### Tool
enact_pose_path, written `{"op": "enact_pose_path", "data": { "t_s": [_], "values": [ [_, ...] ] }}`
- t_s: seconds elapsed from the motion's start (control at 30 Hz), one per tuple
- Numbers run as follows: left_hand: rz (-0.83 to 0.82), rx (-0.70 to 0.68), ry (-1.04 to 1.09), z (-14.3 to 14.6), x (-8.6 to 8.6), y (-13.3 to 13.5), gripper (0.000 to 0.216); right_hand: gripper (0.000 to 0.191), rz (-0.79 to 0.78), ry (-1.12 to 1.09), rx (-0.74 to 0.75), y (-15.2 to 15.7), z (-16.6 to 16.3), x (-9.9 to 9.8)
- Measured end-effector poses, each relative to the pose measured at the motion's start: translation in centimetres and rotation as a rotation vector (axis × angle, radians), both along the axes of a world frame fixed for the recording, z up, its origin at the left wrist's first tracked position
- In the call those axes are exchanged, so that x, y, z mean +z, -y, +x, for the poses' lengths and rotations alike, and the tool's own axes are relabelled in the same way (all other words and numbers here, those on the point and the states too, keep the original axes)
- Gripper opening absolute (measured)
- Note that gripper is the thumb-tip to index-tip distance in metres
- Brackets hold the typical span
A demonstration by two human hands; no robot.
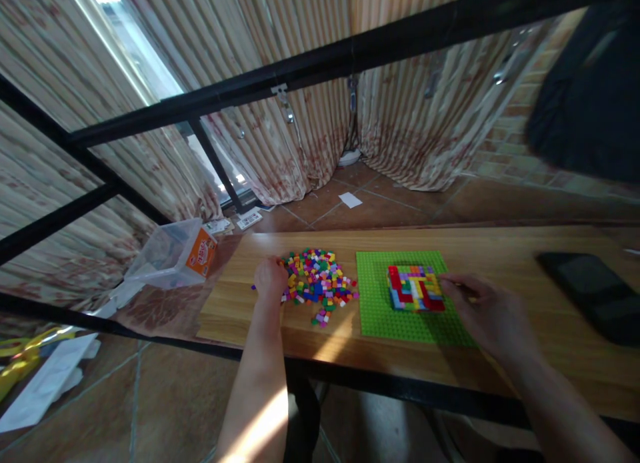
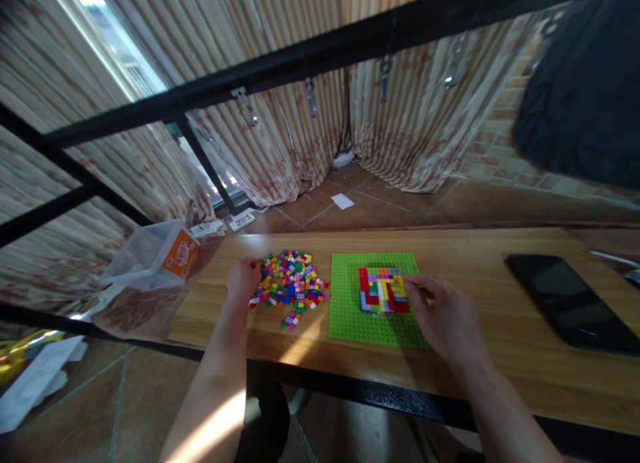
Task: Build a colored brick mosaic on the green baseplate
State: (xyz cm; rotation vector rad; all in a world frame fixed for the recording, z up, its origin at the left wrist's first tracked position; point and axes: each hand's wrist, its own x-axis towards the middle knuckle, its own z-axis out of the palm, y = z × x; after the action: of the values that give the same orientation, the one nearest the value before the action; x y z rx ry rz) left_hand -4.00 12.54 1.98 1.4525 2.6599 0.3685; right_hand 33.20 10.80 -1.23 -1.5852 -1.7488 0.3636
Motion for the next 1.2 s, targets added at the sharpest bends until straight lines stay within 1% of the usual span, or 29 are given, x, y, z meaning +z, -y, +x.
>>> {"op": "enact_pose_path", "data": {
  "t_s": [0.13, 0.27, 0.33, 0.47, 0.53, 0.6, 0.7, 0.9, 1.0, 1.1, 1.2],
  "values": [
    [-0.039, -0.04, 0.031, -0.2, 0.3, 0.2, 0.03, 0.037, 0.016, 0.031, -0.012, -0.1, 0.0, -0.2],
    [-0.075, -0.129, 0.102, -0.7, 0.7, 1.1, 0.029, 0.037, 0.001, 0.025, 0.009, -0.2, -0.1, -0.1],
    [-0.087, -0.202, 0.158, -0.8, 1.0, 1.7, 0.029, 0.038, -0.003, 0.024, -0.004, -0.2, -0.2, 0.0],
    [-0.123, -0.439, 0.285, -0.1, 1.5, 2.8, 0.024, 0.039, 0.011, 0.053, -0.01, -0.1, -0.4, 0.2],
    [-0.134, -0.534, 0.301, 0.6, 1.7, 3.0, 0.023, 0.04, 0.011, 0.067, -0.005, 0.0, -0.4, 0.3],
    [-0.152, -0.588, 0.279, 1.3, 1.8, 3.1, 0.024, 0.04, 0.007, 0.074, -0.002, 0.0, -0.4, 0.3],
    [-0.17, -0.607, 0.206, 2.1, 1.9, 3.2, 0.028, 0.039, 0.004, 0.06, 0.001, 0.0, -0.4, 0.3],
    [-0.21, -0.536, 0.047, 3.0, 1.9, 3.3, 0.031, 0.039, 0.037, 0.103, 0.013, -0.1, -0.3, 0.3],
    [-0.235, -0.533, 0.006, 3.3, 2.0, 3.3, 0.028, 0.038, 0.024, 0.097, 0.017, 0.0, -0.4, 0.3],
    [-0.218, -0.542, 0.016, 3.2, 2.0, 3.3, 0.025, 0.036, 0.021, 0.078, 0.023, 0.0, -0.4, 0.3],
    [-0.162, -0.577, 0.101, 2.5, 2.0, 3.3, 0.02, 0.034, 0.051, 0.057, 0.017, 0.0, -0.4, 0.3]
  ]
}}
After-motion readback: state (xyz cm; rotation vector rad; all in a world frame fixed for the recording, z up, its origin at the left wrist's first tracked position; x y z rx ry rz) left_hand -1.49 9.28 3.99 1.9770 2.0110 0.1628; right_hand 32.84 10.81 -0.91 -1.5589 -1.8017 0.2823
